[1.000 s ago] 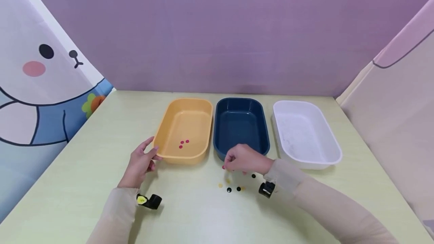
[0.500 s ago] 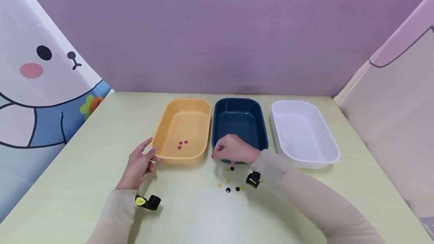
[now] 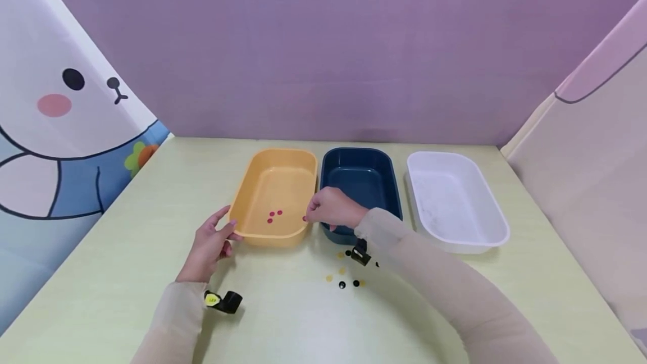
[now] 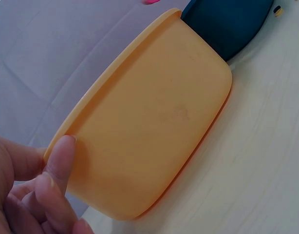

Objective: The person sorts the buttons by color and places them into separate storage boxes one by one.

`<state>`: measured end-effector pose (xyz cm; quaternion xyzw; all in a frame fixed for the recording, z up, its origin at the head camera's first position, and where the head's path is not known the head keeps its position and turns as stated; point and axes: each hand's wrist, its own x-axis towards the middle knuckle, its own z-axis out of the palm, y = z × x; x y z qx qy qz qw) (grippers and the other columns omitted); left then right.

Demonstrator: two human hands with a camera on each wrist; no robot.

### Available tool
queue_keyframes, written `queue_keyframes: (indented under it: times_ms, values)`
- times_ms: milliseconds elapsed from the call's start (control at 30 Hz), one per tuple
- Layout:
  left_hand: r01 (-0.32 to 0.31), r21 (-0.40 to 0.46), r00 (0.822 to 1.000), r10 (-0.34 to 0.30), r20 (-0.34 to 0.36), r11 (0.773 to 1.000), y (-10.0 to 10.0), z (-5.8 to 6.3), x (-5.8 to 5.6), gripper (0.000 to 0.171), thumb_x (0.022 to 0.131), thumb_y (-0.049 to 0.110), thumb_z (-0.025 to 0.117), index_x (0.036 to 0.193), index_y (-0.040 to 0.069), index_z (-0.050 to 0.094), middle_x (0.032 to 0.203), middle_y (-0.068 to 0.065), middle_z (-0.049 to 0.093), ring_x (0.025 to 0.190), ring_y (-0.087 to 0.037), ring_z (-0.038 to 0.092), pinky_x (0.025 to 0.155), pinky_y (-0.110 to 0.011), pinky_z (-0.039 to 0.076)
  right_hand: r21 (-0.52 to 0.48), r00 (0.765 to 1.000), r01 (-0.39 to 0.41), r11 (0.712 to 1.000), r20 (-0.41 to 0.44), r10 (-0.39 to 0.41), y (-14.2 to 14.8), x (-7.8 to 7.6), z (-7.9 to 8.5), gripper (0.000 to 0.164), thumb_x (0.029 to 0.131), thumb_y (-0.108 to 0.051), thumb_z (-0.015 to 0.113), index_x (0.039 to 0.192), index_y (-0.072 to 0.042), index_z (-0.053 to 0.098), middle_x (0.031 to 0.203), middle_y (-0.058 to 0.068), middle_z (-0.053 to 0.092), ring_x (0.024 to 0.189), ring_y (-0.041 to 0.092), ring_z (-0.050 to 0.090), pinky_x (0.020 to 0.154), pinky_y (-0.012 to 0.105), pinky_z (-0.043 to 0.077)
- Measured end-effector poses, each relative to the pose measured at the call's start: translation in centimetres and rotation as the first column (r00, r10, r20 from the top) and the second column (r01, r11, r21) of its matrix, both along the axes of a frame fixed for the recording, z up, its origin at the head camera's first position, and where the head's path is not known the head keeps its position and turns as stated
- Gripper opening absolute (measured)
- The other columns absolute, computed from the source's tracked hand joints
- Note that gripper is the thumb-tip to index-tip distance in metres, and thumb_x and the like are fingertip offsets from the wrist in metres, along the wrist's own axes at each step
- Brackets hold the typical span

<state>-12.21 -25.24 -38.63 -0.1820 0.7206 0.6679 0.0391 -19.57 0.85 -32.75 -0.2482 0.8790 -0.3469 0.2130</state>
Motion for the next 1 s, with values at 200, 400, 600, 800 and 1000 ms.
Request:
queue_keyframes:
  times_ms: [200,400,600,800,1000]
  values:
    - [-0.001,0.002,1.0,0.001,0.017,1.0,0.1,-0.1,-0.3,0.059,0.102,0.016,0.047,0.154,0.014,0.02,0.061,0.01,0.062,0.042,-0.006,0.043,0.046,-0.02,0.038,0.03,1.0,0.002,1.0,0.015,-0.003,-1.7,-1.2,0.7,0.014,0.089,-0.014,0.067,0.079,-0.005,0.071,0.074,0.001,0.063,0.048,0.012,0.047,0.047,0.022,0.047]
    - [0.006,0.0,1.0,-0.006,0.015,1.0,0.1,0.0,-0.2,0.06,0.101,0.015,0.048,0.154,0.012,0.019,0.061,0.009,0.062,0.041,-0.006,0.042,0.045,-0.02,0.038,0.061,0.997,-0.043,0.997,0.074,0.039,-3.5,-2.6,1.2,0.017,0.088,-0.014,0.069,0.073,-0.006,0.067,0.058,-0.001,0.044,0.045,0.012,0.04,0.047,0.023,0.047]
    - [0.004,-0.008,1.0,-0.004,0.005,1.0,0.3,0.1,-0.3,0.06,0.101,0.015,0.048,0.153,0.012,0.02,0.06,0.008,0.061,0.041,-0.006,0.042,0.044,-0.02,0.037,0.08,0.99,-0.043,0.996,0.139,0.031,-5.3,-3.7,2.1,0.023,0.087,-0.015,0.07,0.066,-0.008,0.063,0.055,-0.001,0.041,0.044,0.012,0.038,0.047,0.022,0.046]
    - [0.001,-0.005,1.0,-0.001,0.009,1.0,0.7,0.0,-0.1,0.059,0.101,0.015,0.049,0.153,0.011,0.022,0.061,0.007,0.062,0.04,-0.006,0.042,0.043,-0.019,0.037,0.095,0.985,-0.097,0.991,0.15,0.082,-6.7,-4.4,2.5,0.041,0.087,-0.014,0.069,0.054,-0.011,0.046,0.052,-0.001,0.038,0.043,0.01,0.036,0.046,0.02,0.046]
    - [-0.017,-0.012,1.0,0.017,0.015,1.0,0.8,0.0,0.4,0.058,0.1,0.015,0.05,0.152,0.011,0.024,0.061,0.006,0.063,0.04,-0.006,0.041,0.042,-0.019,0.037,0.079,0.982,-0.1,0.992,0.167,0.085,-8.2,-5.2,2.1,0.048,0.087,-0.014,0.069,0.052,-0.013,0.037,0.051,-0.001,0.037,0.041,0.009,0.034,0.046,0.021,0.046]
